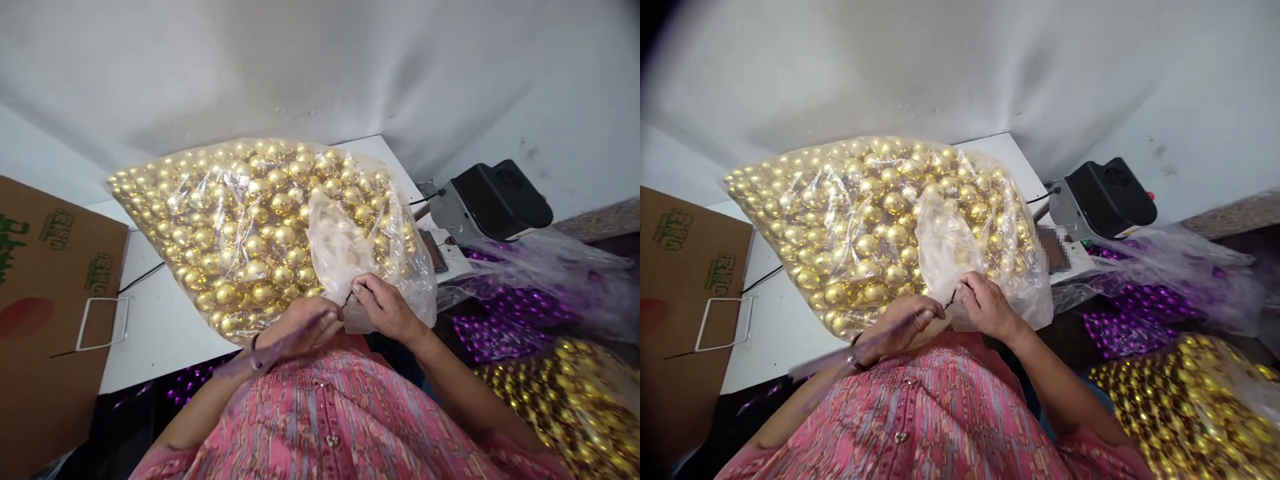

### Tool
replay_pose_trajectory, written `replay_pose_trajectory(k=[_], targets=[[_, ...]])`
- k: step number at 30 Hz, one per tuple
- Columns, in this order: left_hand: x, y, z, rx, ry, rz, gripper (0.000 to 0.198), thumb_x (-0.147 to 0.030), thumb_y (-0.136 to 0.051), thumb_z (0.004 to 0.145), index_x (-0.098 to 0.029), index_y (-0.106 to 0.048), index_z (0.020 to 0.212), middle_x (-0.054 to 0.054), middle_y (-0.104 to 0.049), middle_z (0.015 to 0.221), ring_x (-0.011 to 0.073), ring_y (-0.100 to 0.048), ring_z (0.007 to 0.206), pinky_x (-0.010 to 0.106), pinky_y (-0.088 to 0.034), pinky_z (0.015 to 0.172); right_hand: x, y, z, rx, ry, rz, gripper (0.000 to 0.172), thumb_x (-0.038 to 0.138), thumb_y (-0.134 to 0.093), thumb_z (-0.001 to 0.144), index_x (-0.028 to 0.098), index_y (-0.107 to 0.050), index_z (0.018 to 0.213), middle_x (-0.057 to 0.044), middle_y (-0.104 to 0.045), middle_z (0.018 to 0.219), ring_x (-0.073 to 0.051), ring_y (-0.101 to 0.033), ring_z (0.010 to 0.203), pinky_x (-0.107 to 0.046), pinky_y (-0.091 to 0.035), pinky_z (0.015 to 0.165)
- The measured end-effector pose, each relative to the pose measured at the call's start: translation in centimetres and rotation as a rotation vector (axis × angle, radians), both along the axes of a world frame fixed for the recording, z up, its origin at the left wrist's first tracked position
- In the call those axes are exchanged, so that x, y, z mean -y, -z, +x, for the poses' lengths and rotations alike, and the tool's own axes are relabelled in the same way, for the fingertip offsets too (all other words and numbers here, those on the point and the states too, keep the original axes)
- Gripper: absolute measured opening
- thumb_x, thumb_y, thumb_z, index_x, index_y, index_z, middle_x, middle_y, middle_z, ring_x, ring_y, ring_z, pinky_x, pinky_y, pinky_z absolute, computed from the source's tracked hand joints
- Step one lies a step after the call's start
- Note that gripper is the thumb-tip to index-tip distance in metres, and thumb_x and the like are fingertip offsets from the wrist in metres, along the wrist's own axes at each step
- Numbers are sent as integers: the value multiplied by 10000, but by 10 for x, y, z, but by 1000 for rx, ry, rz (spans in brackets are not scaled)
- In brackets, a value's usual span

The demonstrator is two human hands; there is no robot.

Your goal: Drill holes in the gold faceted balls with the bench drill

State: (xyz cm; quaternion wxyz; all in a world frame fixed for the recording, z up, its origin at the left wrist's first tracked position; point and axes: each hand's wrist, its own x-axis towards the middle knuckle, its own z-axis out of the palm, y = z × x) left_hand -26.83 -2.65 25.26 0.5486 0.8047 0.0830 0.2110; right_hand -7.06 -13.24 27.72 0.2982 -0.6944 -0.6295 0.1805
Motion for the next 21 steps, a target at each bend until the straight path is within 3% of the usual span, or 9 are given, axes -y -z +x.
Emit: replay_pose_trajectory(k=[2, 3, 7, 9, 12, 16, 19, 21], targets=[[0, -1, 3, 0, 103, 101, 239, -284, -456, 1018, -181, -672, 1025, 54, -757, 888, 135, -690, 791, 245, -513, 736, -3, 3, 0, -23, 18, 9, 182, 248, -422, 1025, 187, -548, 909, 0, -614, 766, -97, -561, 676, -228, -440, 645], [-1, 0, 5, -26, 86, 107, 229, -277, -454, 1014, -182, -661, 1044, 50, -754, 883, 130, -684, 768, 242, -507, 722, -3, 4, 0, -36, 8, 14, 183, 251, -422, 1025, 187, -552, 914, -4, -620, 776, -100, -573, 695, -230, -450, 658], [-3, 5, 17, -261, -193, -42, 216, -283, -442, 1006, -178, -624, 956, 17, -713, 799, 105, -611, 640, 216, -456, 612, 1, -2, -4, -77, -92, 56, 199, 270, -450, 1016, 187, -583, 894, -54, -648, 948, -121, -631, 914, -250, -518, 809], [-7, 5, 23, -362, -244, -57, 160, -266, -514, 960, -178, -639, 912, 9, -705, 776, 118, -608, 651, 223, -454, 611, 4, -4, -10, -52, -108, 124, 180, 269, -487, 999, 184, -605, 892, -80, -619, 1006, -142, -615, 992, -274, -532, 859], [-14, -2, 30, -400, -188, -45, 153, -209, -558, 919, -182, -705, 951, 33, -755, 869, 154, -672, 767, 253, -497, 699, 7, -1, -23, 2, 2, 204, 159, 240, -503, 984, 188, -627, 897, -82, -591, 973, -157, -600, 969, -290, -553, 839], [-18, -6, 30, -310, 17, 4, 174, -183, -594, 909, -197, -748, 988, 49, -780, 973, 165, -701, 868, 266, -520, 794, 3, 5, -34, 32, 184, 254, 153, 280, -579, 963, 198, -677, 879, -71, -588, 954, -156, -626, 942, -291, -579, 820], [-12, 1, 30, -311, -36, 65, 125, -178, -629, 889, -177, -750, 857, 46, -768, 846, 156, -683, 768, 250, -500, 725, 1, 5, -32, 25, 174, 289, 158, 258, -586, 962, 185, -688, 866, -86, -590, 1095, -109, -640, 871, -267, -587, 812], [-7, 7, 32, -311, -105, 71, 135, -169, -631, 882, -170, -756, 830, 48, -763, 789, 151, -672, 711, 243, -482, 681, 1, 4, -25, 30, 78, 288, 124, 262, -582, 967, 190, -681, 950, -96, -606, 1194, -105, -660, 887, -269, -592, 841]])
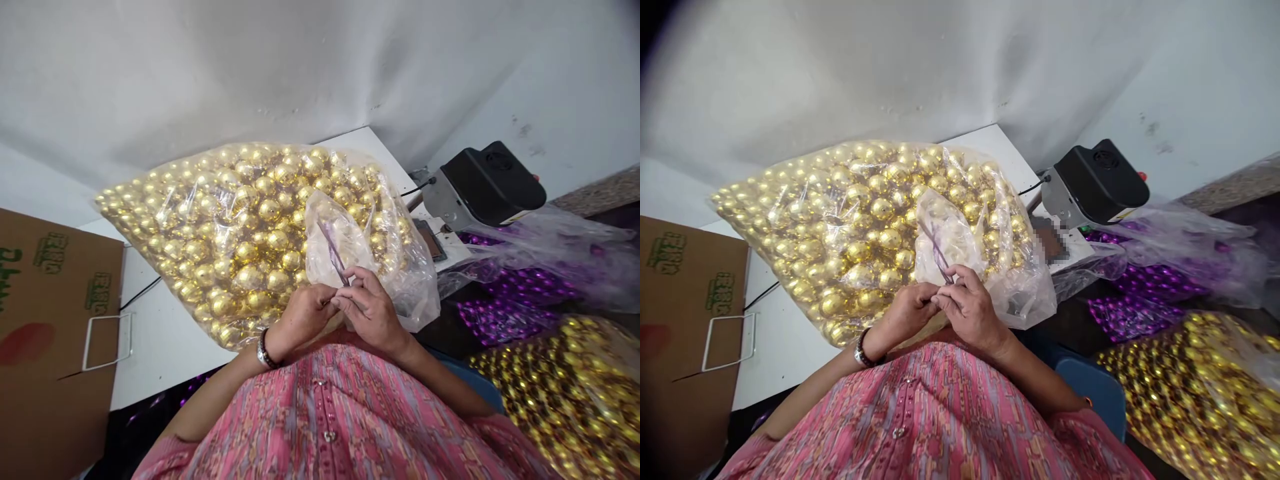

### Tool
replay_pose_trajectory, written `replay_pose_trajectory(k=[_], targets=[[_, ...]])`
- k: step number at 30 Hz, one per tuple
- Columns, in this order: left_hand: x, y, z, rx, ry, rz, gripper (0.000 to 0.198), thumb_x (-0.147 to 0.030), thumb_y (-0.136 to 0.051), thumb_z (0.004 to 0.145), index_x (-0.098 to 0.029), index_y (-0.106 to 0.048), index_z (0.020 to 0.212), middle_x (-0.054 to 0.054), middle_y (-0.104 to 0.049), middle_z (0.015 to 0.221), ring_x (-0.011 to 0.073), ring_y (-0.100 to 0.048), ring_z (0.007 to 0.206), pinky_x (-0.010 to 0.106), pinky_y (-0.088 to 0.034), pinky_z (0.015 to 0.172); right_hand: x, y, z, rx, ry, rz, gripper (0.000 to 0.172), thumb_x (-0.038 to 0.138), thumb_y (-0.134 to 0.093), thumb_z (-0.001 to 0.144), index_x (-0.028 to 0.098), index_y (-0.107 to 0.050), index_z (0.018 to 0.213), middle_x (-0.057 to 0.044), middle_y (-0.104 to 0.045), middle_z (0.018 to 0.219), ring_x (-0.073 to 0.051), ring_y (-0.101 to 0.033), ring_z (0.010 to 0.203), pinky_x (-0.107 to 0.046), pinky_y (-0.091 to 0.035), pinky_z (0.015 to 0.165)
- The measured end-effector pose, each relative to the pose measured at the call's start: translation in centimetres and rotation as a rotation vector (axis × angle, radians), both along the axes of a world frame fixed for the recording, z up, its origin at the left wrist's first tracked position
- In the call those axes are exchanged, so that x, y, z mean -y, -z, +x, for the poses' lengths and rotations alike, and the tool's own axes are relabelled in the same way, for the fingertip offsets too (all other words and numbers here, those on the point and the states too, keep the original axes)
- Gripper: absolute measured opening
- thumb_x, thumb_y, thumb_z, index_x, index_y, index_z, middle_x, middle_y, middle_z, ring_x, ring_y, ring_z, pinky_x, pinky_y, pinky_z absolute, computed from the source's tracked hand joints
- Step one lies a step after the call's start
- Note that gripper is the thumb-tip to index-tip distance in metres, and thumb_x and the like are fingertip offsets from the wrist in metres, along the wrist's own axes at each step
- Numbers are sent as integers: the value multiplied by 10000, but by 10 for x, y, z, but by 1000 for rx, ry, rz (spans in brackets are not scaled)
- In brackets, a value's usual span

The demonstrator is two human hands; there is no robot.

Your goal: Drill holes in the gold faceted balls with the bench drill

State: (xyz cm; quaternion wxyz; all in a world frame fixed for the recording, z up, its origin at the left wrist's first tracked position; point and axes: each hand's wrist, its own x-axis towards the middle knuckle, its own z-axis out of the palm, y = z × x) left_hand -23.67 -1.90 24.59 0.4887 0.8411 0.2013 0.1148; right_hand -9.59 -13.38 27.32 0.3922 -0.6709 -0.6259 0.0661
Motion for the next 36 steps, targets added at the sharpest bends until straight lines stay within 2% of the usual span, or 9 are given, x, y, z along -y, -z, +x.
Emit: replay_pose_trajectory(k=[5, 8, 11, 18, 23, 27, 30, 32, 36], targets=[[0, 1, 0, 80, -45, -199, 224, -250, -564, 946, -199, -782, 954, 40, -798, 891, 151, -703, 764, 242, -514, 710, 6, 1, 21, 184, -224, -70, 393, 244, -567, 969, 171, -531, 1354, -109, -701, 1177, -197, -656, 1099, -349, -581, 925], [-5, -7, -1, 42, -30, -301, 277, -339, -555, 954, -196, -776, 869, 32, -789, 842, 166, -699, 771, 273, -536, 739, 11, -1, 24, 339, -157, -129, 238, 183, -489, 985, 169, -662, 1149, -88, -723, 989, -191, -645, 920, -344, -551, 823], [-7, -13, -2, -21, -51, -471, 234, -352, -610, 914, -205, -789, 882, 32, -800, 880, 185, -715, 831, 313, -562, 803, 17, -7, 20, 419, -76, -175, 245, 200, -471, 984, 172, -703, 911, -78, -667, 817, -184, -587, 806, -339, -491, 746], [-4, -13, -2, -34, -146, -882, 141, -291, -790, 726, -201, -786, 835, 35, -795, 899, 165, -704, 816, 320, -573, 831, 23, -3, -2, 109, -97, -176, 202, 216, -512, 988, 156, -687, 907, -47, -657, 823, -118, -604, 759, -255, -496, 711], [2, -10, -1, -11, -227, -940, 166, -252, -803, 658, -162, -738, 780, 17, -747, 809, 128, -657, 744, 269, -536, 764, 27, -7, -1, 227, -193, -251, 207, 224, -569, 959, 161, -702, 813, -47, -641, 784, -139, -602, 737, -282, -501, 694], [8, -4, -3, 16, -285, -716, 93, -217, -703, 722, -157, -690, 793, -1, -701, 762, 110, -613, 686, 236, -494, 670, 40, -34, 14, 253, -196, -389, 199, 355, -651, 927, 201, -746, 845, -87, -677, 1006, -187, -665, 912, -332, -561, 779], [11, 3, -6, 37, -249, -362, 58, -196, -637, 804, -180, -686, 831, -7, -709, 754, 108, -607, 651, 227, -456, 624, 40, -45, 22, 143, -14, -229, 215, 340, -578, 977, 225, -741, 1057, -86, -690, 1058, -160, -684, 976, -296, -581, 826], [10, 5, -8, 120, -158, -14, 89, -179, -612, 862, -200, -698, 854, -6, -726, 746, 113, -617, 651, 246, -434, 642, 30, -39, 23, 79, 88, -105, 219, 260, -548, 992, 214, -707, 1135, -67, -725, 1010, -135, -697, 948, -272, -580, 843], [1, 5, -10, 323, -12, 601, 163, -144, -567, 948, -224, -707, 965, 11, -785, 854, 117, -598, 644, 316, -361, 663, 6, -7, 16, 5, -48, -129, 229, 192, -526, 984, 210, -718, 1108, -55, -762, 964, -144, -703, 901, -302, -579, 842]])
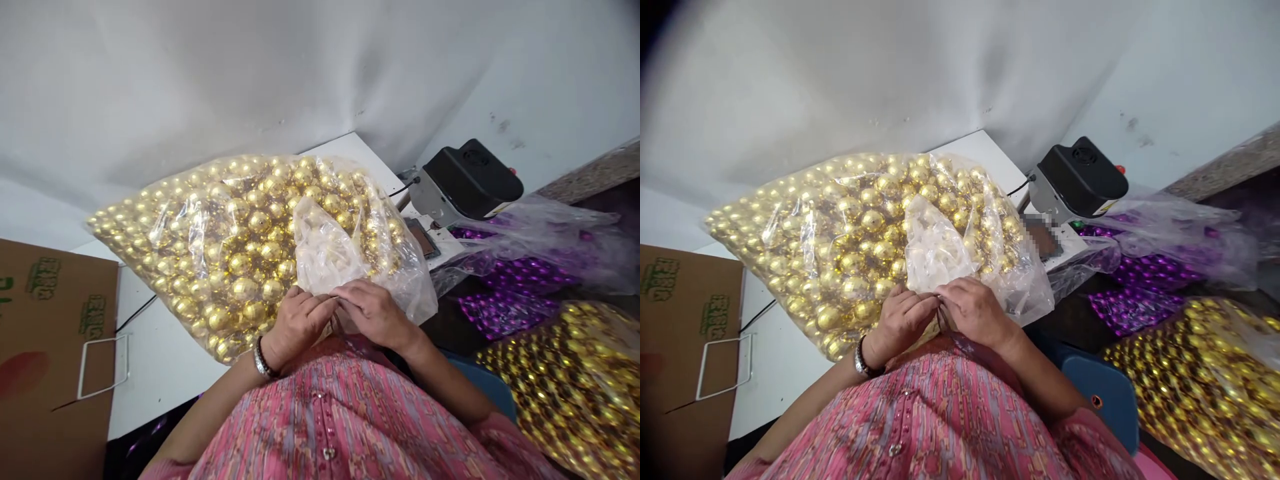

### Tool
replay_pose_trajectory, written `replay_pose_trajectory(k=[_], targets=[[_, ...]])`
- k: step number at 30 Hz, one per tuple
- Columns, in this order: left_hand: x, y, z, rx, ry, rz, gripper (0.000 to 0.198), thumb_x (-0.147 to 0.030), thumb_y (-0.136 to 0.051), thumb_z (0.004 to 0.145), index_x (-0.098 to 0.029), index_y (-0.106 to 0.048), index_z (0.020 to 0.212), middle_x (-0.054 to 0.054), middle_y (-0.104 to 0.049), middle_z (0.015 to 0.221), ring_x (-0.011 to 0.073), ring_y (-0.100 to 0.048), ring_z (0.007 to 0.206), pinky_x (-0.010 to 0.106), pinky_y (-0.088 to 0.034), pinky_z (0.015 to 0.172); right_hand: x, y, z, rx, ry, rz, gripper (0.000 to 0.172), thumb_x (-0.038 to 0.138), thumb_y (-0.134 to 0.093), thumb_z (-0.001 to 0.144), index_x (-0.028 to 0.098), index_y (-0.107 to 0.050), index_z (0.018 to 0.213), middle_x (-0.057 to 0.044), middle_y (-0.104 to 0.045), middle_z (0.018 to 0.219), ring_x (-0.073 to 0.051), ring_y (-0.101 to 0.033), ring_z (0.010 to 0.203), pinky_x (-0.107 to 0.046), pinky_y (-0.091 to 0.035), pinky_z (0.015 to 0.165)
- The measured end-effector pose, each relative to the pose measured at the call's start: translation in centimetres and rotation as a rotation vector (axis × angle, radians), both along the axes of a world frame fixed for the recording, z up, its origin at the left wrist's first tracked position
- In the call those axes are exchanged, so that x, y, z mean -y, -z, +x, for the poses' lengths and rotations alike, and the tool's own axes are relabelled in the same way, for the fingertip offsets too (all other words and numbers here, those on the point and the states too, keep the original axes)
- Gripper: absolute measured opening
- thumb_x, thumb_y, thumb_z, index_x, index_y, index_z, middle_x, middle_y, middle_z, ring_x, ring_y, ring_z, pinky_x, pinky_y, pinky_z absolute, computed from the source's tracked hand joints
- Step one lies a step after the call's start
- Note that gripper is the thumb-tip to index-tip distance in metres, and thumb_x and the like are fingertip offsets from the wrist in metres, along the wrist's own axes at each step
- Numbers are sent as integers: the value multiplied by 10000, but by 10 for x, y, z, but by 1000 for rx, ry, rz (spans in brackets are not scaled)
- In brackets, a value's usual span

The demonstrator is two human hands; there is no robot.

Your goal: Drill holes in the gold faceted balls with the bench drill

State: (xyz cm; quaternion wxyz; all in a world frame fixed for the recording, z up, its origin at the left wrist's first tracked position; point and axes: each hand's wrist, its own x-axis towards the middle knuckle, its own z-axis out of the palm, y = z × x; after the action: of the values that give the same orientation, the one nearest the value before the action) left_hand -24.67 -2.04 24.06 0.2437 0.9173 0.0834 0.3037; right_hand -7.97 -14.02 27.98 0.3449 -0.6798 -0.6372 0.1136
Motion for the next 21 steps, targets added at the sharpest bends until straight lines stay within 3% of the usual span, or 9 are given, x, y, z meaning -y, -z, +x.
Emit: replay_pose_trajectory(k=[3, 7, 14, 21], targets=[[-5, 0, -1, 81, 1, 199, 187, -123, -575, 945, -231, -688, 1048, 13, -798, 902, 126, -573, 641, 342, -328, 658, -9, 20, -3, -35, -24, -16, 244, 219, -514, 990, 201, -731, 1100, -79, -761, 957, -163, -703, 923, -334, -584, 853], [-6, 1, -2, 163, 9, 275, 186, -115, -578, 940, -217, -653, 1076, 12, -806, 953, 137, -569, 666, 353, -328, 671, -10, 29, 1, -38, -55, 11, 243, 228, -510, 997, 204, -738, 1078, -68, -768, 955, -147, -711, 912, -303, -582, 831], [-1, 1, 0, 188, 27, 209, 234, -87, -591, 915, -226, -641, 1097, -8, -780, 834, 131, -565, 633, 345, -352, 653, -12, 19, 6, 31, -110, 3, 165, 191, -542, 976, 198, -692, 909, -9, -736, 842, -106, -684, 799, -231, -529, 738], [-5, 14, -5, 174, -2, 70, 216, -84, -592, 920, -228, -664, 1064, -21, -656, 651, 134, -564, 619, 315, -373, 660, 1, 27, -16, 276, 59, -48, 125, 190, -509, 913, 167, -631, 929, -81, -659, 891, -197, -572, 859, -350, -452, 816]])
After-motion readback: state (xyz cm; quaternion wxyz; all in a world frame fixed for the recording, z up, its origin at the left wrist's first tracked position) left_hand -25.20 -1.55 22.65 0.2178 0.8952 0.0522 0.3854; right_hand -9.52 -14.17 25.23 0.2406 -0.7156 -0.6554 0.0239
